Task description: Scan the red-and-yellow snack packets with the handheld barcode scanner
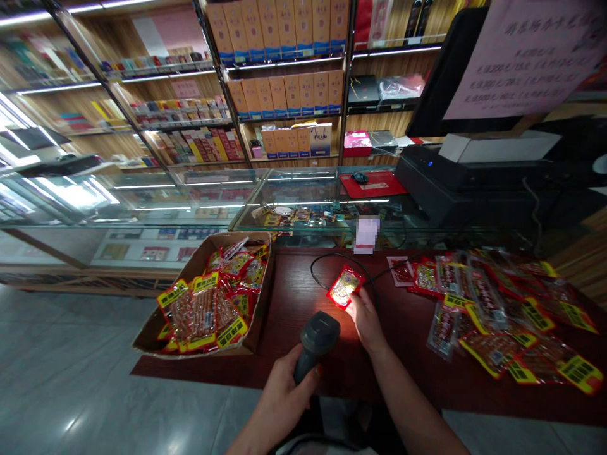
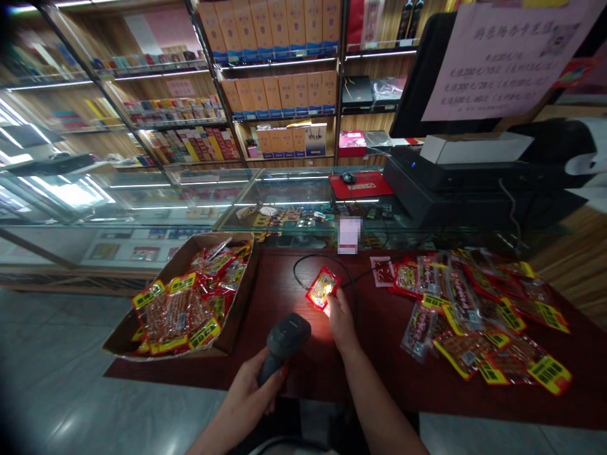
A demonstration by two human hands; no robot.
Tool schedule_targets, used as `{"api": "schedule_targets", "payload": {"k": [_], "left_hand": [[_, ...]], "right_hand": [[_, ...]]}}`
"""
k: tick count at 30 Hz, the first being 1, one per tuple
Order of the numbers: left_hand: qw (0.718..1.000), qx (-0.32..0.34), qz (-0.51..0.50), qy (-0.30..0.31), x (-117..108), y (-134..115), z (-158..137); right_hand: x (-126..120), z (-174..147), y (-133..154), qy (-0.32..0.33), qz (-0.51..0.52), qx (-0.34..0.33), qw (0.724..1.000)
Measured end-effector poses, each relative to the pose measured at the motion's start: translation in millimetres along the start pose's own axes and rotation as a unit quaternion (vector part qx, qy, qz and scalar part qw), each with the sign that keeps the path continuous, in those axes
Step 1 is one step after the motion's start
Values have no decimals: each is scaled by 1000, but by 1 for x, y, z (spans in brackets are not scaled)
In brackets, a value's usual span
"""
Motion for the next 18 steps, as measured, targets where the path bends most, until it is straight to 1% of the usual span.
{"api": "schedule_targets", "payload": {"k": [4, 10, 13, 15, 16, 18], "left_hand": [[1000, 5, -4, 1, -2, 0, 0], [999, 13, -35, -4, -3, -4, 0], [999, 1, -44, -23, -8, 5, 0], [997, -20, -53, -43, -14, 18, 0], [996, -34, -60, -56, -18, 27, 1], [991, -58, -81, -88, -27, 43, 1]], "right_hand": [[0, -2, 0, -15, 18, 20, 1000], [-4, -12, 5, -37, 8, 35, 999], [0, -16, 12, -40, 9, 43, 998], [12, -17, 19, -33, 14, 49, 998], [23, -16, 23, -21, 16, 52, 998], [59, -12, 30, 22, 17, 63, 998]]}}
Point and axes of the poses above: each hand's wrist, its own z-axis towards the middle knuckle, its own x-axis out of the palm, y = z × x, the point moved 10 cm from there along z, towards the middle knuckle, and after that the axes turned 5 degrees about x, right-handed, at the moved point
